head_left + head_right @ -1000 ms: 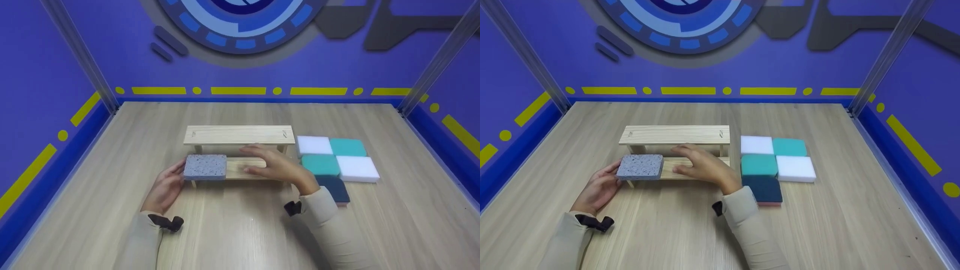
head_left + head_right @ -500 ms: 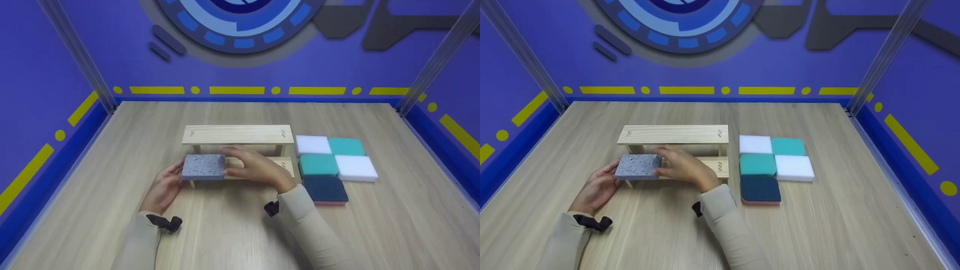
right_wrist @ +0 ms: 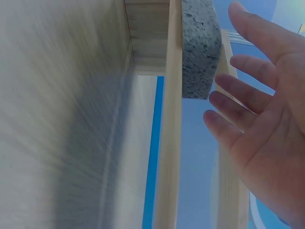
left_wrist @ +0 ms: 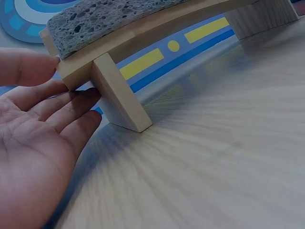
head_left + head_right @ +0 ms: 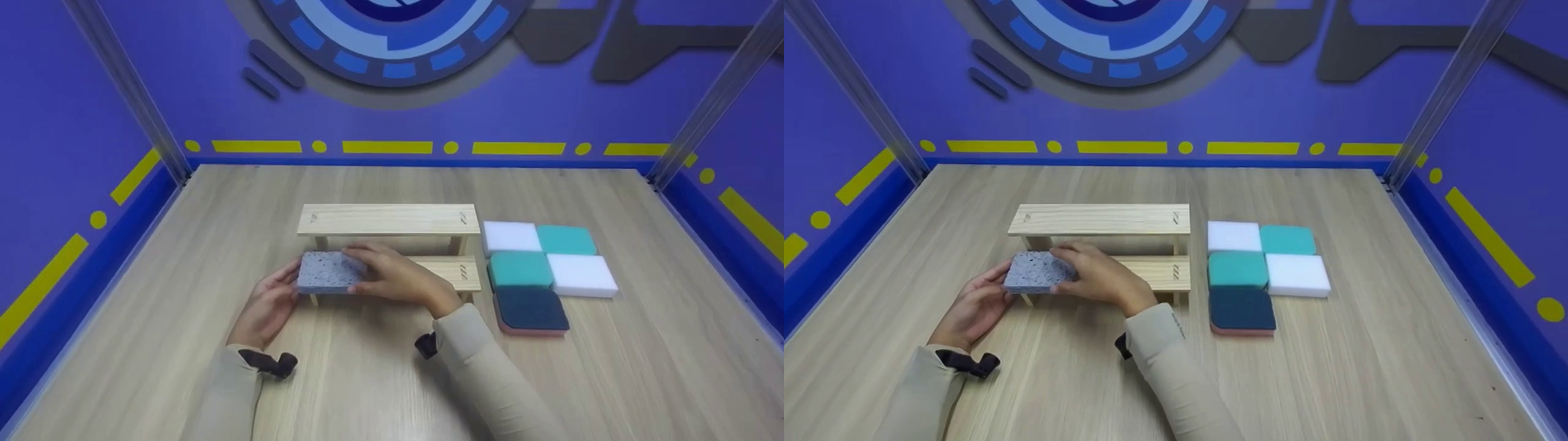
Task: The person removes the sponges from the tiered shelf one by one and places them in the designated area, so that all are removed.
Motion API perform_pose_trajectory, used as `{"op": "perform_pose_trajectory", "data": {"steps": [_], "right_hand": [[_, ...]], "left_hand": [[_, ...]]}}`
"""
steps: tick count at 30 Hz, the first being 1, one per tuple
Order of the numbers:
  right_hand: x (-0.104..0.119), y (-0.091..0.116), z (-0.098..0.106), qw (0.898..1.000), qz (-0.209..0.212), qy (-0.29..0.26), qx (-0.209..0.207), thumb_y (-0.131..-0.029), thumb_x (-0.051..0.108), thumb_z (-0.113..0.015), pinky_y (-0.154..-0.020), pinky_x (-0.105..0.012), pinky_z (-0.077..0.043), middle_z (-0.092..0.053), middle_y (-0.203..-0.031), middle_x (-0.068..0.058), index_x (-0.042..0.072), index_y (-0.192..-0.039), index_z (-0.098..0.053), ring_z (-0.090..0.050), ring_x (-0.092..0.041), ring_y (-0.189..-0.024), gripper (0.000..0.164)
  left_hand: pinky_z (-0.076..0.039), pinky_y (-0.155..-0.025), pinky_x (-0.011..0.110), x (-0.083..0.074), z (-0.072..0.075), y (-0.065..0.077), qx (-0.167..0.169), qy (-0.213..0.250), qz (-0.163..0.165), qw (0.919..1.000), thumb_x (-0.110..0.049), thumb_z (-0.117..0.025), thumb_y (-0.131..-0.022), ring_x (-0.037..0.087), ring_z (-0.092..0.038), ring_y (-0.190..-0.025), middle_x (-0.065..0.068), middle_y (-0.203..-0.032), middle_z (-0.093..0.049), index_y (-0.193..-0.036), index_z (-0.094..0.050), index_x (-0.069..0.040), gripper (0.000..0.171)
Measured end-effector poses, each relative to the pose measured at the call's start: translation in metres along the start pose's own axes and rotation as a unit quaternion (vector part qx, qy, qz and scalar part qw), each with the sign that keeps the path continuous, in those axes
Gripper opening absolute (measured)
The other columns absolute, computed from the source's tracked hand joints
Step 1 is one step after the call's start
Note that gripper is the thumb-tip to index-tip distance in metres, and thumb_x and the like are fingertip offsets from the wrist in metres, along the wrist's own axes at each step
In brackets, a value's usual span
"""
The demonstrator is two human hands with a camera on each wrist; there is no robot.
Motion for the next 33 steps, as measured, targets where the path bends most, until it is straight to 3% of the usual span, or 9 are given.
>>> {"op": "perform_pose_trajectory", "data": {"steps": [6, 17, 28, 33], "right_hand": [[0.001, -0.007, -0.002, 1.0, -0.006, -0.011, -0.004, -0.086, 0.039, -0.068, -0.118, -0.037, -0.028, -0.034, -0.154, -0.01, 0.01, -0.146, -0.04, -0.032, -0.025, -0.142, 0.072], [0.002, -0.014, -0.001, 1.0, -0.005, 0.009, -0.017, -0.085, 0.036, -0.071, -0.118, -0.037, -0.029, -0.036, -0.153, -0.013, 0.008, -0.144, -0.044, -0.033, -0.027, -0.142, 0.07], [-0.002, -0.004, -0.008, 1.0, -0.018, 0.017, -0.018, -0.084, 0.034, -0.072, -0.111, -0.034, -0.04, -0.048, -0.143, -0.012, 0.008, -0.138, -0.053, -0.045, -0.023, -0.131, 0.063], [-0.003, 0.0, -0.006, 0.999, -0.022, 0.025, -0.011, -0.083, 0.034, -0.073, -0.111, -0.033, -0.04, -0.048, -0.143, -0.011, 0.009, -0.137, -0.053, -0.046, -0.022, -0.13, 0.062]], "left_hand": [[-0.047, -0.101, 0.023, -0.003, -0.002, -0.003, -0.002, 0.003, -0.005, 1.0, 0.02, -0.029, -0.081, 0.013, -0.058, -0.117, 0.026, -0.151, -0.03, -0.146, -0.02, 0.013, 0.066], [-0.048, -0.097, 0.022, -0.008, -0.005, -0.008, 0.003, -0.012, -0.009, 0.9999, 0.019, -0.03, -0.082, 0.012, -0.057, -0.114, 0.02, -0.144, -0.038, -0.146, -0.018, 0.015, 0.065], [-0.046, -0.099, 0.021, 0.0, -0.002, 0.001, 0.003, -0.004, 0.013, 0.9999, 0.018, -0.032, -0.085, 0.008, -0.057, -0.116, 0.028, -0.156, -0.016, -0.147, -0.017, 0.013, 0.064], [-0.046, -0.101, 0.021, -0.001, -0.003, -0.001, 0.011, -0.01, 0.008, 0.9999, 0.018, -0.033, -0.084, 0.007, -0.056, -0.117, 0.029, -0.156, -0.015, -0.147, -0.016, 0.013, 0.065]]}}
Point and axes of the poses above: each hand's wrist, its own y-axis away from the middle knuckle, its own z-axis out of the back of the hand, x = y × z, the point moved 9 cm from there along -y, towards the middle knuckle
